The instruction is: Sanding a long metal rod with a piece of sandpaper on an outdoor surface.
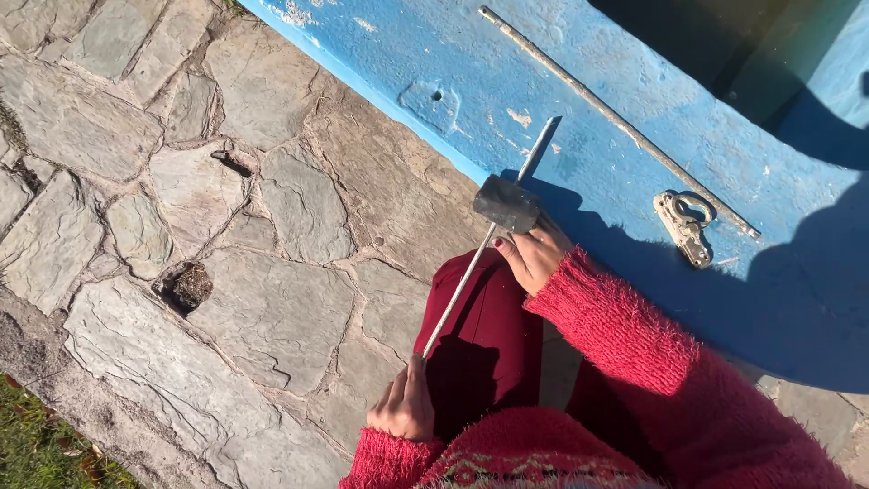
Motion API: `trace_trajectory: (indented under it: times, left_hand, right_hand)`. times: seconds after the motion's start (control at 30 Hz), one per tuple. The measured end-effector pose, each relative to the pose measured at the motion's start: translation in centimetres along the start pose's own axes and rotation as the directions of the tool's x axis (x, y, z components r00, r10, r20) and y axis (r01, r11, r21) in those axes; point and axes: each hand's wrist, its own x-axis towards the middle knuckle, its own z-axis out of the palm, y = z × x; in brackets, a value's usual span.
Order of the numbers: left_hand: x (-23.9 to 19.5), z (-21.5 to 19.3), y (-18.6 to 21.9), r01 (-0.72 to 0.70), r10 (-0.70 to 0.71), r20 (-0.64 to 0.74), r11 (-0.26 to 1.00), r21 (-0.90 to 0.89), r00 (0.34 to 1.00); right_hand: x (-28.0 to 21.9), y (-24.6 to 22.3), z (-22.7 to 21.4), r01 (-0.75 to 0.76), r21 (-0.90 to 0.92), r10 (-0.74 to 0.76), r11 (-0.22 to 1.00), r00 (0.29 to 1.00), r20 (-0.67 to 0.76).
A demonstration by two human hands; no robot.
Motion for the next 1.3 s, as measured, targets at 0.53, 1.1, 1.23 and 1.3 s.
trace_trajectory:
  times: [0.53, 1.1, 1.23, 1.3]
  left_hand:
    - [1.2, -0.8, 0.3, 0.03, -0.033, -0.025, 0.995, -0.094, 0.999]
    - [1.4, -0.3, 0.3, 0.046, -0.062, -0.109, 0.988, -0.144, 0.992]
    - [2.2, -1.2, 0.9, 0.083, -0.093, -0.091, 0.991, -0.105, 0.991]
    - [2.0, -1.1, 1.1, 0.098, -0.105, -0.088, 0.992, -0.08, 0.991]
  right_hand:
    - [4.3, 2.8, -4.9, -0.583, 0.096, 0.517, 0.807, 0.776, 0.361]
    - [5.9, 4.4, -2.0, -0.37, -0.096, 0.379, 0.924, 0.858, 0.346]
    - [7.2, 6.3, -0.6, -0.036, 0.068, 0.043, 0.997, 0.993, -0.108]
    - [5.6, 4.3, -0.2, 0.021, 0.01, -0.02, 1.0, 0.994, -0.106]
